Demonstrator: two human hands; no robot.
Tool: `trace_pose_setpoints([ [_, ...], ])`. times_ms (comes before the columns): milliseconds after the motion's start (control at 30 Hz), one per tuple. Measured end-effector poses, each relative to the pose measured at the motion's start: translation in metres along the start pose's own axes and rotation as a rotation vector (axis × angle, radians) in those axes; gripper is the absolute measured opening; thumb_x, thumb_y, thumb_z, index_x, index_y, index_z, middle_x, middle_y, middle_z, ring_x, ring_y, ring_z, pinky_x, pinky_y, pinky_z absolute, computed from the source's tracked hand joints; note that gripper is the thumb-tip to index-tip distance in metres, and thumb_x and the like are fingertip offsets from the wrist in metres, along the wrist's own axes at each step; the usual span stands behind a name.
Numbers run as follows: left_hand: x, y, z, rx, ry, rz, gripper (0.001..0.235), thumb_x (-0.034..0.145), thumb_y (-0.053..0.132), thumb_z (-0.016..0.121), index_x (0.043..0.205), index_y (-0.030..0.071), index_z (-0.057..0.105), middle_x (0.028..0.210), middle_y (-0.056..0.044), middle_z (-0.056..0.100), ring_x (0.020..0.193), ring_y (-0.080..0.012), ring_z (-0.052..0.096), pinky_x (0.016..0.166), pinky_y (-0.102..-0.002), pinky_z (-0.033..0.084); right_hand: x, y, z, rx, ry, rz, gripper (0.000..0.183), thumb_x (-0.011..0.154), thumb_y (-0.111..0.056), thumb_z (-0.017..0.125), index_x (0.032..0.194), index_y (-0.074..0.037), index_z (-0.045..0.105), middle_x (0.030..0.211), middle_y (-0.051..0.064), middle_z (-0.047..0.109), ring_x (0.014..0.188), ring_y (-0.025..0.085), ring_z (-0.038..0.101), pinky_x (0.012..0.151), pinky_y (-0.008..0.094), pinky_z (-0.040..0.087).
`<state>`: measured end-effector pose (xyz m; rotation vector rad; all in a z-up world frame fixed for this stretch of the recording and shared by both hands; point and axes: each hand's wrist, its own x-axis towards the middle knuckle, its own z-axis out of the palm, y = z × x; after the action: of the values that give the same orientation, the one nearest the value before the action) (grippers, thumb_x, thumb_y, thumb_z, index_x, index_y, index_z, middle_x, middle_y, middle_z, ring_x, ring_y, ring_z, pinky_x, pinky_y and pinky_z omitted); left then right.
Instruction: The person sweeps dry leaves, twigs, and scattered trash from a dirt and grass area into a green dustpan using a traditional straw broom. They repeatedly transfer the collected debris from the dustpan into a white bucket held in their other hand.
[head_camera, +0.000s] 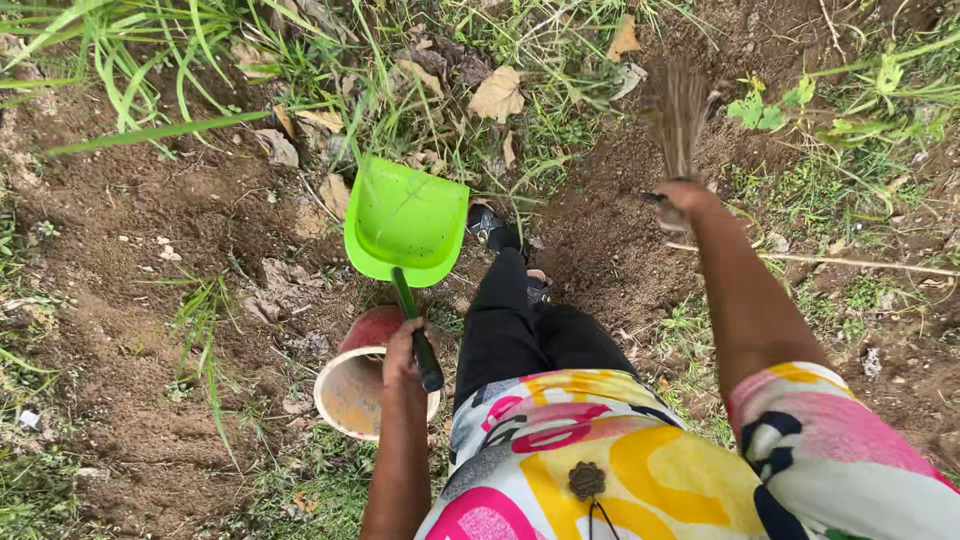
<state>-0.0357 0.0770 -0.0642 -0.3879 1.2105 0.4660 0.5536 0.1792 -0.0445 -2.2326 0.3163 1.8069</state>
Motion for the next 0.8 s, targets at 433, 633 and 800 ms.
trace_pose_setpoints([
  [433,-0.013,-0.022,0.101,-0.385,-0.106,-0.343,0.017,0.094,0.015,0.06,0.09,-0.001,0.054,0.08,-0.009,0.057,0.066,-0.017,0.058,0.055,-0.029,0.054,-0.083,-0.033,0.066,-0.67,-0.453,-0.226,0.104,0.078,-0.03,0.083,0.163,-0.027,0.024,0.094,0.01,0.071,0.075,0.017,0.068,0.072,0.029,0.053],
  [633,0.013,-0.04,0.16,-0.332,-0.085,-0.325,0.017,0.092,0.015,0.062,0.087,0.001,0.055,0.076,-0.009,0.058,0.065,-0.0179,0.059,0.057,-0.029,0.055,-0.086,-0.067,-0.114,-0.413,-0.218,-0.128,0.106,0.071,-0.03,0.077,0.162,-0.03,0.022,0.097,0.011,0.07,0.064,0.019,0.065,0.054,0.036,0.057],
  [800,-0.001,-0.059,0.217,-0.452,-0.159,-0.368,0.023,0.093,0.021,0.064,0.087,0.0,0.056,0.073,-0.008,0.056,0.061,-0.0183,0.057,0.054,-0.029,0.053,0.014,-0.113,-0.192,-0.204,-0.055,-0.144,0.057,0.091,-0.025,0.071,0.142,-0.008,0.052,0.088,0.014,0.068,0.054,0.014,0.053,0.045,0.031,0.049],
])
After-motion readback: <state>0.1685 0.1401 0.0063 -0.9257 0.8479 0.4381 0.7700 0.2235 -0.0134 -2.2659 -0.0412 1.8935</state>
